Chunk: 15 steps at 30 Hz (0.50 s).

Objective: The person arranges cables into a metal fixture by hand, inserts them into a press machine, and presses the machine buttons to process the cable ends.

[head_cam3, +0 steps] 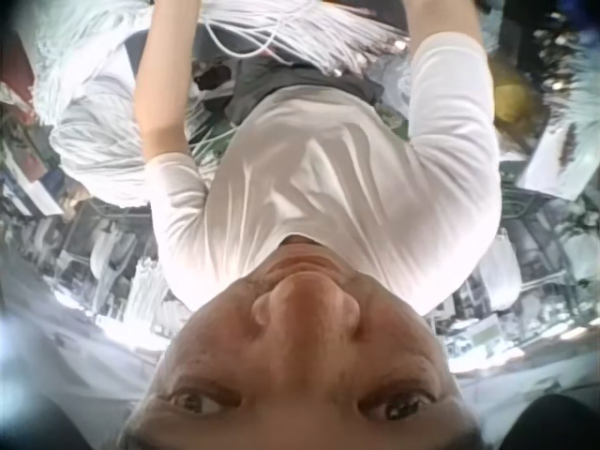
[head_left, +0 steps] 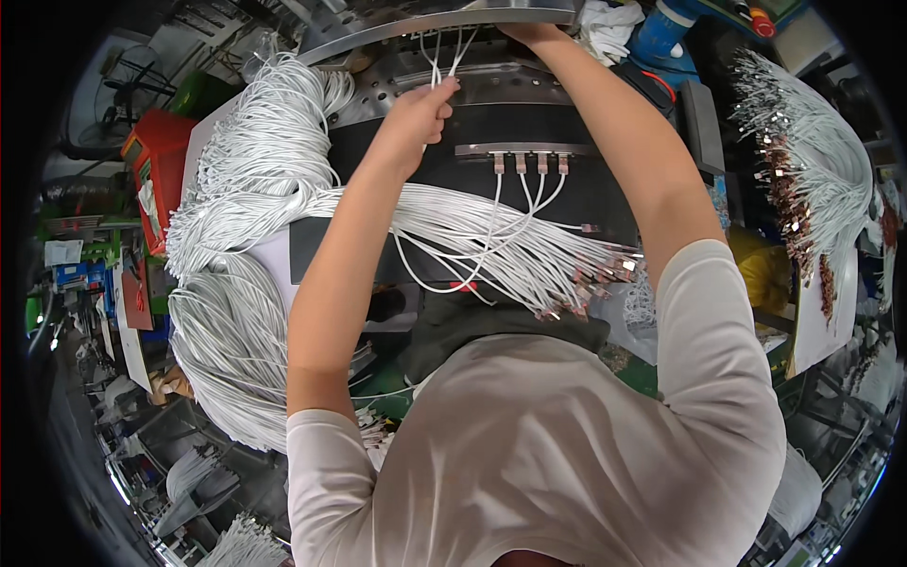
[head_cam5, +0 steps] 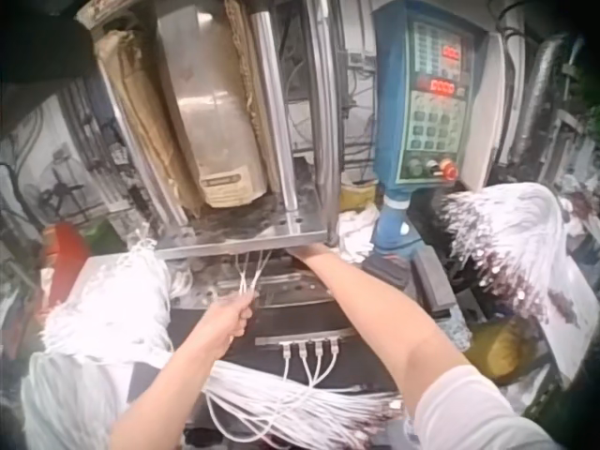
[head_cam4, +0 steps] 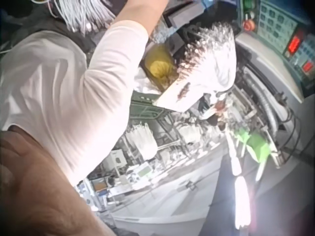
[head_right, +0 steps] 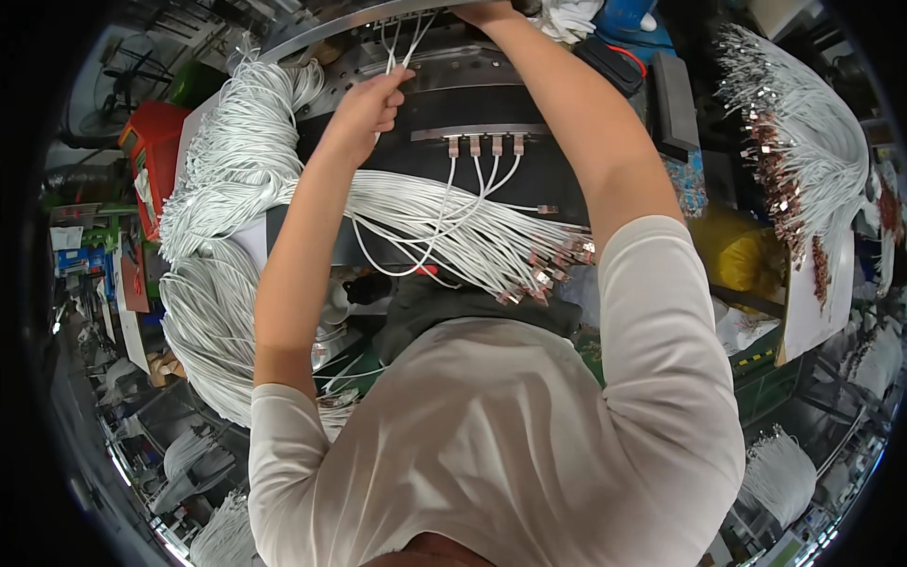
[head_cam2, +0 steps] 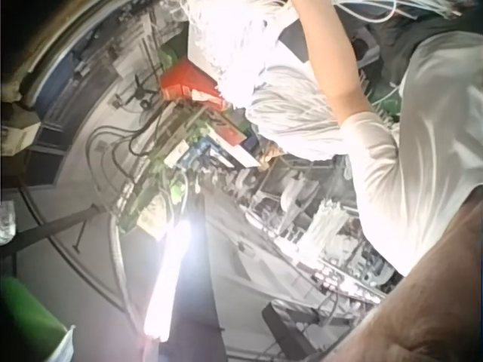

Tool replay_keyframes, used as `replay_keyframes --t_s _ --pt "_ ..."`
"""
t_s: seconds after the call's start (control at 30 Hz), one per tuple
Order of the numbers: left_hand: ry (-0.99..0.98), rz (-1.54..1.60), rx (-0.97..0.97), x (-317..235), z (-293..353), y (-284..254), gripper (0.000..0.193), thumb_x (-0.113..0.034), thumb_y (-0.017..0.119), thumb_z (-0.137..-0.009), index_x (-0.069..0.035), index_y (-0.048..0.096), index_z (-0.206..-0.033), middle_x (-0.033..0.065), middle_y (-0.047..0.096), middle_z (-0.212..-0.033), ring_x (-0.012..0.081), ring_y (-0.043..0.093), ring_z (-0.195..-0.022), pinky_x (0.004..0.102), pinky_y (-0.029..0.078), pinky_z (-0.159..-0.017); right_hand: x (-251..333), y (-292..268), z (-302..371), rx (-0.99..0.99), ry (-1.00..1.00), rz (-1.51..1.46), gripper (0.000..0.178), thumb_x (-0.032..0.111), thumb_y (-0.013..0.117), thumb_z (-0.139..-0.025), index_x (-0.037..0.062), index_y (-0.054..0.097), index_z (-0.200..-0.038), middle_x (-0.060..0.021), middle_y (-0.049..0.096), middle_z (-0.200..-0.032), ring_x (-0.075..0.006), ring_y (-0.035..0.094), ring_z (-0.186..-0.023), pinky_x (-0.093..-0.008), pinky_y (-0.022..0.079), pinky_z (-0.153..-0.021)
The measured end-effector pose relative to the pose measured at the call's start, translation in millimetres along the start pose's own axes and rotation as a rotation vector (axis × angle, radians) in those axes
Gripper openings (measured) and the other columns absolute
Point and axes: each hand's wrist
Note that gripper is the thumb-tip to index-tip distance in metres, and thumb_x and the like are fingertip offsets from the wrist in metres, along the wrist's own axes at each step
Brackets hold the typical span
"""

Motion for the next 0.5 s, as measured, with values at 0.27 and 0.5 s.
replay_keyframes --t_s 0.27,0.5 --pt "0.463 -0.181 -0.128 -66 95 -24 0.035 -0.034 0.058 -0.102 0.000 0.068 -0.105 -0.0034 0.050 -0.075 0.0066 0.043 -0.067 0.0241 0.037 -0.063 44 -36 17 -0.023 0.008 -0.041 0.037 0.033 0.066 -0.095 0.0085 0.066 -0.122 -0.0203 0.064 -0.112 -0.0323 0.063 -0.105 -0.0445 0.049 -0.093" --pt "0.393 -0.492 -1.038 -30 138 -251 0.051 -0.044 0.053 -0.104 0.001 0.069 -0.087 0.0041 0.062 -0.072 0.0137 0.057 -0.067 0.0306 0.044 -0.064 152 -83 64 -0.039 0.004 -0.072 0.034 0.034 0.068 -0.094 0.0067 0.069 -0.113 -0.0160 0.068 -0.097 -0.0391 0.064 -0.093 -0.0469 0.051 -0.086"
Point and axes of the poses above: each hand's wrist, its own z-axis away from the middle knuckle, its own y-axis out of the palm, x = y × z
